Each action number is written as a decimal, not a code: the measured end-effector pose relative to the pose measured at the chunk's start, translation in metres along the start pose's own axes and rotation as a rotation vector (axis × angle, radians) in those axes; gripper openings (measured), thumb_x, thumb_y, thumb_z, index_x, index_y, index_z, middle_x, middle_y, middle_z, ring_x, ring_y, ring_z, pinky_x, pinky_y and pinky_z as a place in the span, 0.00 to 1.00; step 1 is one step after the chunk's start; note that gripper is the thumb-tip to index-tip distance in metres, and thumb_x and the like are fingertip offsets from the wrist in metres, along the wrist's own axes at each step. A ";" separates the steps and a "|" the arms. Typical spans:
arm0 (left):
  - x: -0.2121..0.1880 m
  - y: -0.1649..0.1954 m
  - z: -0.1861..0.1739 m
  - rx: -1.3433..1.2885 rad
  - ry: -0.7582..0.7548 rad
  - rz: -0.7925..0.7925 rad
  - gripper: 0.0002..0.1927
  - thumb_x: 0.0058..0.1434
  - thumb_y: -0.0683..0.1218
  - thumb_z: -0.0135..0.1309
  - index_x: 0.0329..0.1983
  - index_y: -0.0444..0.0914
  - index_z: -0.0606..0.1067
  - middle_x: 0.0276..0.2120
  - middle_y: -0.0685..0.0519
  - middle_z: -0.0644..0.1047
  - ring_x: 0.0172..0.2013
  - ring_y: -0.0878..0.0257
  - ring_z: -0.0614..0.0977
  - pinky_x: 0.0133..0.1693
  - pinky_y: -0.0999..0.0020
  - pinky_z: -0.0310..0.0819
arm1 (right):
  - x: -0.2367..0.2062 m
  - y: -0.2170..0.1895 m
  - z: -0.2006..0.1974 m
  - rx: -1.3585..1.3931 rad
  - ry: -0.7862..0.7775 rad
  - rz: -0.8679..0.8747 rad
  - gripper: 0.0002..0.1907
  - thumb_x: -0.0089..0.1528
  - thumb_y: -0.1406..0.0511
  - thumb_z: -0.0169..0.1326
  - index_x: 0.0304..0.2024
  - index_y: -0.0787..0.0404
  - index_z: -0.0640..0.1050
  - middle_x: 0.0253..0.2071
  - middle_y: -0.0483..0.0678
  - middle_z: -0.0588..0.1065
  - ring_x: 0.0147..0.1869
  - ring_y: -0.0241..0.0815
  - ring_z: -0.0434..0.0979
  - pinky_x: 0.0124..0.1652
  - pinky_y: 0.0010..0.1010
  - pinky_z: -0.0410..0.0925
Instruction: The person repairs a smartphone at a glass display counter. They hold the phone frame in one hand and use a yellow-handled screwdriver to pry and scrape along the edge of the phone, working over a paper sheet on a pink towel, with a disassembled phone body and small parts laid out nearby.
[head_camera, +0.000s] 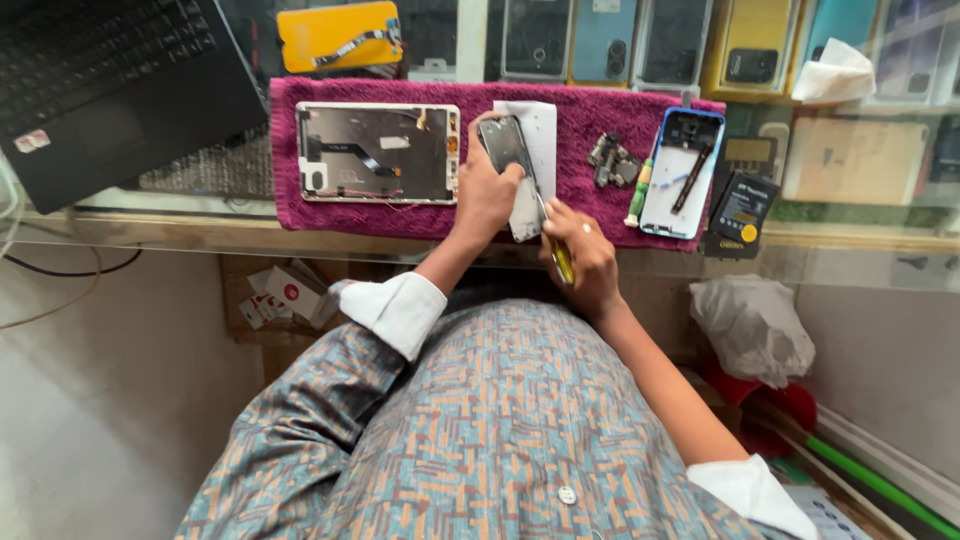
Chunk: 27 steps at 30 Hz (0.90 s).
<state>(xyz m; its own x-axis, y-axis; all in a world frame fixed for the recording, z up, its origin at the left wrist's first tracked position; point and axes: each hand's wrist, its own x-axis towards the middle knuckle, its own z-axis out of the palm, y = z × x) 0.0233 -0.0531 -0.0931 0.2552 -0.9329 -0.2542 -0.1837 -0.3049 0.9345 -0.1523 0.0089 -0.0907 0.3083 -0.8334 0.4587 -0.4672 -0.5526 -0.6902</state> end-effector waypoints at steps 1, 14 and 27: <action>0.000 -0.001 0.001 -0.011 0.001 0.013 0.33 0.55 0.37 0.53 0.65 0.45 0.63 0.40 0.41 0.83 0.42 0.47 0.87 0.46 0.57 0.80 | 0.000 0.001 0.001 0.004 -0.001 0.024 0.10 0.61 0.75 0.61 0.44 0.69 0.77 0.53 0.64 0.79 0.58 0.60 0.81 0.56 0.43 0.74; 0.001 -0.007 0.000 0.012 0.026 0.077 0.33 0.55 0.38 0.54 0.65 0.45 0.62 0.42 0.40 0.82 0.44 0.45 0.86 0.48 0.56 0.79 | 0.006 0.007 0.012 0.015 0.004 0.032 0.08 0.64 0.73 0.58 0.46 0.69 0.75 0.53 0.64 0.78 0.61 0.60 0.80 0.58 0.43 0.73; 0.000 0.003 -0.002 -0.042 0.000 0.046 0.33 0.54 0.37 0.52 0.65 0.45 0.63 0.42 0.41 0.82 0.44 0.47 0.87 0.48 0.56 0.79 | 0.021 0.008 0.017 0.016 0.033 0.047 0.08 0.66 0.71 0.57 0.46 0.69 0.76 0.51 0.63 0.79 0.62 0.59 0.80 0.59 0.43 0.72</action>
<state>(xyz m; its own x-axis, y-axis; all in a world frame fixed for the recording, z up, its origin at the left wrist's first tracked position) 0.0249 -0.0531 -0.0900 0.2471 -0.9457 -0.2110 -0.1552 -0.2536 0.9548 -0.1355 -0.0130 -0.0962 0.2585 -0.8581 0.4437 -0.4670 -0.5131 -0.7202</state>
